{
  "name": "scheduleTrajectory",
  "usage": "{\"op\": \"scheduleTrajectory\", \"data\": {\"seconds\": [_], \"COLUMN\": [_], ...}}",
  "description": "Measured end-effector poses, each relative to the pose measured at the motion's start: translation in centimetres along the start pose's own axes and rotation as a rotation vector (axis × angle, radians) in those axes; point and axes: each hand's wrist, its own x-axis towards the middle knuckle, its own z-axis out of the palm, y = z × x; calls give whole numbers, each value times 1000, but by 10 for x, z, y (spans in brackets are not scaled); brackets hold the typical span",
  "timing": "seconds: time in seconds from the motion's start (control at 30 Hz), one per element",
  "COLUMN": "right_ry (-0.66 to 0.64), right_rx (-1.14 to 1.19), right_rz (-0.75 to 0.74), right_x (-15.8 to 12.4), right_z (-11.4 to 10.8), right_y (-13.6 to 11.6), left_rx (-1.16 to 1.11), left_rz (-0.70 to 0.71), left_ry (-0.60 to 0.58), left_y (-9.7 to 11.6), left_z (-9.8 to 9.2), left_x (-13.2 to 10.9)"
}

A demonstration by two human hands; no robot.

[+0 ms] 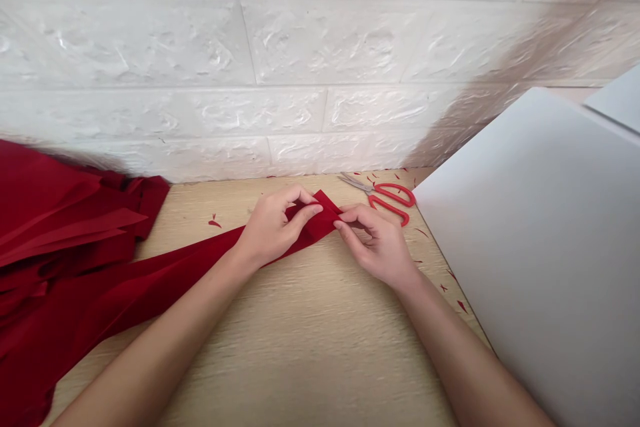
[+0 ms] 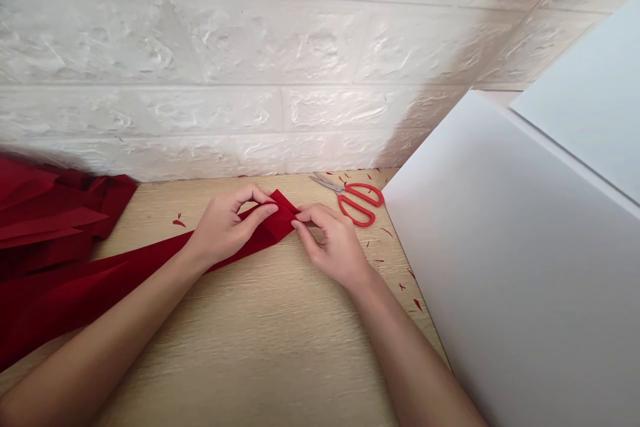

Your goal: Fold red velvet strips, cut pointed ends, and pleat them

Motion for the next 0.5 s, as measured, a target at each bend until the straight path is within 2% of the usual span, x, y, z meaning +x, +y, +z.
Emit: {"op": "scheduleTrajectory", "data": {"seconds": [0.17,0.3,0.5], "right_ry": [26,34,29], "right_rx": [-23,0,-42], "right_rz": [-50,-35,-42], "right_x": [-1,0,0], "right_z": [0,1,1], "right_y": [0,0,1], "left_rx": [-30,-51,-4], "left_rz": [46,71,51], "left_ry": [16,33,91], "left_y": [-4,-6,-3], "left_z": [2,4,4], "left_x": [-1,-3,-2]}}
